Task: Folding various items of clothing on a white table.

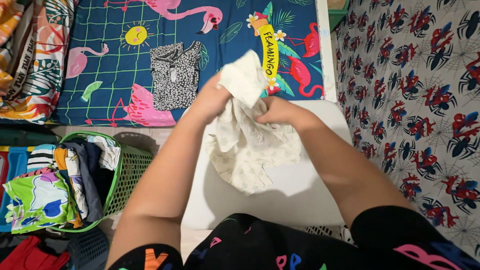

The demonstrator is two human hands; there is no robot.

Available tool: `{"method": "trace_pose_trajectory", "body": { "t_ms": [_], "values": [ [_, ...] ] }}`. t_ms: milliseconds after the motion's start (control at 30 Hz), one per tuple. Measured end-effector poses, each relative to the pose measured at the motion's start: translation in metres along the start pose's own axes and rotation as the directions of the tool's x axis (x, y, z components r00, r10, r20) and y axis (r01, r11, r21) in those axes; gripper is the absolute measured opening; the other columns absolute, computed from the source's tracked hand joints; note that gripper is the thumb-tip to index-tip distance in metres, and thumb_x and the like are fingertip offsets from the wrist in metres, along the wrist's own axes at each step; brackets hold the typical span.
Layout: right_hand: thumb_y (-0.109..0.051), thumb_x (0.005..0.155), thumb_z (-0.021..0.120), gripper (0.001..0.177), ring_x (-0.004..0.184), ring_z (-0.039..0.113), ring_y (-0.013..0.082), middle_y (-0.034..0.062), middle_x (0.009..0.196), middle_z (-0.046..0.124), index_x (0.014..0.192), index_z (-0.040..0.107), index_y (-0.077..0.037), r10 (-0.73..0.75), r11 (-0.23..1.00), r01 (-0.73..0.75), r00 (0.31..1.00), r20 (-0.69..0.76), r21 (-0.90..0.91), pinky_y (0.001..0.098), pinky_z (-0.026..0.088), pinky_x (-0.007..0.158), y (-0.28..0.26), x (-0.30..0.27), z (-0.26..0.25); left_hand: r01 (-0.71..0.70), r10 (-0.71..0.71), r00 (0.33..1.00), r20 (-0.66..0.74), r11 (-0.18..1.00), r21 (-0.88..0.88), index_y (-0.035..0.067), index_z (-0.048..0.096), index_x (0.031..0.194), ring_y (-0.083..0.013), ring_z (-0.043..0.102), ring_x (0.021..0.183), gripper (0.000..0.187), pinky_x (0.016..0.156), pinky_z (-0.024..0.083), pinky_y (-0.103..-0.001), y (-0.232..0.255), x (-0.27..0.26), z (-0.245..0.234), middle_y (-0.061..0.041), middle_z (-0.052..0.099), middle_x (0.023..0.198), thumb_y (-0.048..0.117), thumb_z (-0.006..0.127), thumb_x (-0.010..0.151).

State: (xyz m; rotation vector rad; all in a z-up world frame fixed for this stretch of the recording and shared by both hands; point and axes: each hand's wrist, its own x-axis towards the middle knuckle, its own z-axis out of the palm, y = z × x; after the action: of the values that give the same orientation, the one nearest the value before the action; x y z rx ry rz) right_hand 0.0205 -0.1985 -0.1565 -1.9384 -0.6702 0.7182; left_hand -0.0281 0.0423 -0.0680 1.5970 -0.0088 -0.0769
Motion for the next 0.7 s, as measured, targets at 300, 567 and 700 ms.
{"method": "trace_pose_trajectory", "body": {
  "t_ms": [300,567,700],
  "values": [
    [-0.007,0.085,0.059,0.033,0.083,0.071,0.0297,0.0176,0.093,0.074,0.115,0.072,-0.009,0.082,0.960,-0.197,0.878,-0.472,-0.199,0.0397,0.054,0.073,0.019,-0.046,-0.053,0.081,-0.104,0.971,-0.214,0.990,-0.116,0.005,0.062,0.133,-0.0186,0.069,0.105,0.048,0.088,0.056,-0.035,0.061,-0.001,-0.072,-0.008,0.072,0.121,0.035,0.063,0.096],
    [-0.014,0.095,0.053,0.024,0.076,0.068,0.0250,0.0179,0.084,0.071,0.104,0.074,-0.004,0.048,0.962,-0.213,0.748,-0.662,-0.171,0.0388,0.052,0.072,0.031,-0.073,-0.122,0.099,-0.165,0.974,-0.154,0.926,-0.364,0.004,0.058,0.138,-0.0254,0.071,0.116,0.051,0.096,0.059,-0.040,0.073,0.001,-0.105,-0.011,0.072,0.128,0.033,0.059,0.097],
    [-0.016,0.100,0.051,0.027,0.078,0.065,0.0248,0.0171,0.086,0.069,0.104,0.073,-0.002,0.013,0.962,-0.199,0.716,-0.698,-0.186,0.0379,0.051,0.074,0.047,-0.078,-0.157,0.060,-0.078,0.996,-0.041,0.942,-0.331,0.010,0.053,0.145,-0.0234,0.067,0.124,0.047,0.103,0.056,-0.039,0.075,0.005,-0.113,-0.009,0.066,0.137,0.026,0.058,0.101]
  ]
}}
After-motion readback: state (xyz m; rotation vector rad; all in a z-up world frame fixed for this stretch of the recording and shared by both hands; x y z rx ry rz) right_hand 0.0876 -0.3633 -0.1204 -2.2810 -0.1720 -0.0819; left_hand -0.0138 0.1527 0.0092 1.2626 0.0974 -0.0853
